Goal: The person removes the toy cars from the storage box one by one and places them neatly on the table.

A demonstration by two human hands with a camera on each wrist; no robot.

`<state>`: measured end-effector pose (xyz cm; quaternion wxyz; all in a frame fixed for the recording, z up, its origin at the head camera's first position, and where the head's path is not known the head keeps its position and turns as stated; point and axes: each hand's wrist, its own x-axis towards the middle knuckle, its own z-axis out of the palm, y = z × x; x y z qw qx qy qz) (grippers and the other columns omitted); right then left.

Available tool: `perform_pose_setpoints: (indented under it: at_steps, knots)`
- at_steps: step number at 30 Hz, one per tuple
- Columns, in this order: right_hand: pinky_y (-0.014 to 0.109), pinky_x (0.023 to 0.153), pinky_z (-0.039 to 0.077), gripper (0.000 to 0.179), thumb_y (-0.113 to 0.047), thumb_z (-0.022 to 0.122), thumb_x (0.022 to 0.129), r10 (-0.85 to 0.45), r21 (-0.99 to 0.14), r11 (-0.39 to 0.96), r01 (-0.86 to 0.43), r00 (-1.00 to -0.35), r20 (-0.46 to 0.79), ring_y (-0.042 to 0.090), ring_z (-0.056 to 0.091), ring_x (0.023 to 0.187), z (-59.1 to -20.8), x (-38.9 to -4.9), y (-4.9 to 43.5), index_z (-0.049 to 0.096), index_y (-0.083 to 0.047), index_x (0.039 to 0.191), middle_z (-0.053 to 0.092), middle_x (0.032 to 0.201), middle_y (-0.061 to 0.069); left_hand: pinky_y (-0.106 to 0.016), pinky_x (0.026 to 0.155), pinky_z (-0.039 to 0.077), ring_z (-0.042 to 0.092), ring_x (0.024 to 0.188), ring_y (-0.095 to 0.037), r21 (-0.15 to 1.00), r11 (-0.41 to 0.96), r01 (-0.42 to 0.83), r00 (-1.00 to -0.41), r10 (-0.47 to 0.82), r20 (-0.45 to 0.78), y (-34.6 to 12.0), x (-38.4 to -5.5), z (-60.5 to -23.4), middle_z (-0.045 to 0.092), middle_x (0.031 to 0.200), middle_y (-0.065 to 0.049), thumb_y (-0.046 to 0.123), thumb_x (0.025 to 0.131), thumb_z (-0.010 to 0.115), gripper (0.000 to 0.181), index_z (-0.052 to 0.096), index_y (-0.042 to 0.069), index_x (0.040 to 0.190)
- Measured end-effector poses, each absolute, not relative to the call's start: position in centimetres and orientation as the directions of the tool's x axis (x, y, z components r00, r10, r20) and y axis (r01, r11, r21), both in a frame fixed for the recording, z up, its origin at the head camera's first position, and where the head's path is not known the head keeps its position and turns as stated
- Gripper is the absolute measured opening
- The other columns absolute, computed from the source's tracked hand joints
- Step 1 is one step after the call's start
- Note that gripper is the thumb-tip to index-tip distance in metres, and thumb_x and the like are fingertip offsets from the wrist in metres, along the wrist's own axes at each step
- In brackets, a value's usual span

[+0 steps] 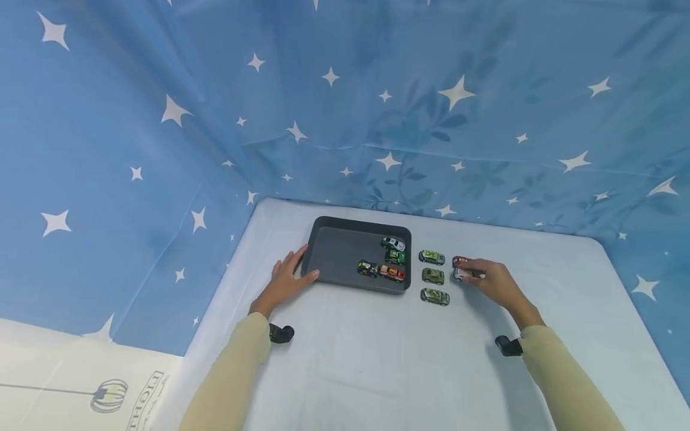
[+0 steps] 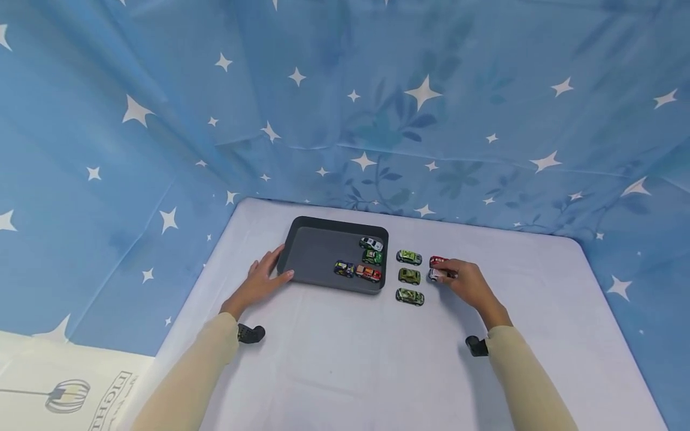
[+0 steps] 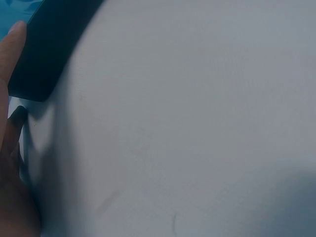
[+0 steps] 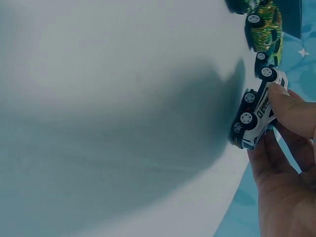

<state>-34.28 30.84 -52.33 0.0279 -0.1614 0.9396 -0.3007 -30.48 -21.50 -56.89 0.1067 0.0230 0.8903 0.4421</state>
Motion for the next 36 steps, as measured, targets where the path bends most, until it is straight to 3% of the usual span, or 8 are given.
perform_pose_setpoints:
  at_steps: [3,8,16,23,28,36]
  knots:
    - [0.067,0.093,0.055,0.026,0.004,0.077,0.095,-0.322,-0.583,0.762,-0.283,-0.946,0.039,0.053,0.067,0.112,-52.7,-34.1,31.0,0.076,0.008,0.121,0.070,0.123,0.033,-0.076,0.123,0.004,-0.002,0.161,-0.048,0.796,0.604,-0.034,-0.978,0.143,-0.150,-21.6,-30.6,-57.0,0.015,0.177,-0.020,0.069,0.098,0.065,0.094,0.022,0.032,0.174]
    - [0.069,0.100,0.051,0.028,0.006,0.077,0.094,-0.311,-0.594,0.766,-0.247,-0.951,-0.006,0.054,0.064,0.119,-53.1,-34.0,31.0,0.076,0.008,0.122,0.070,0.126,0.033,-0.063,0.128,-0.003,0.007,0.163,-0.043,0.794,0.608,0.013,-0.979,0.169,-0.113,-21.6,-30.8,-57.2,0.020,0.176,-0.018,0.066,0.100,0.064,0.093,0.022,0.027,0.174]
    - [0.070,0.107,0.046,0.030,0.009,0.076,0.093,-0.306,-0.597,0.771,-0.221,-0.951,-0.044,0.055,0.059,0.127,-53.9,-33.7,31.1,0.075,0.007,0.124,0.068,0.131,0.033,-0.054,0.130,-0.007,0.005,0.164,-0.033,0.774,0.633,-0.012,-0.972,0.173,-0.157,-21.5,-30.7,-56.5,0.018,0.178,-0.012,0.054,0.105,0.065,0.089,0.017,0.027,0.175]
    - [0.070,0.107,0.045,0.033,0.010,0.076,0.092,-0.323,-0.596,0.767,-0.236,-0.945,-0.041,0.056,0.058,0.128,-53.8,-33.7,31.0,0.074,0.007,0.125,0.067,0.132,0.033,-0.060,0.129,-0.005,0.005,0.164,-0.039,0.782,0.624,-0.003,-0.977,0.166,-0.136,-21.8,-31.1,-57.5,0.018,0.177,-0.015,0.064,0.102,0.063,0.093,0.019,0.026,0.174]
    - [0.072,0.109,0.043,0.035,0.008,0.076,0.092,-0.322,-0.591,0.776,-0.223,-0.945,-0.066,0.058,0.054,0.131,-53.5,-33.6,30.9,0.073,0.008,0.127,0.065,0.135,0.034,-0.057,0.129,-0.006,0.007,0.164,-0.037,0.790,0.613,0.019,-0.980,0.167,-0.106,-22.0,-31.3,-58.3,0.020,0.177,-0.014,0.073,0.098,0.061,0.099,0.020,0.026,0.174]
    - [0.074,0.109,0.042,0.041,0.001,0.078,0.094,-0.305,-0.586,0.782,-0.212,-0.950,-0.064,0.058,0.053,0.133,-53.4,-33.1,31.1,0.070,0.007,0.134,0.063,0.138,0.035,-0.058,0.129,-0.006,0.007,0.163,-0.040,0.787,0.617,0.016,-0.977,0.176,-0.118,-21.7,-30.8,-57.0,0.020,0.176,-0.017,0.060,0.103,0.065,0.092,0.021,0.023,0.174]
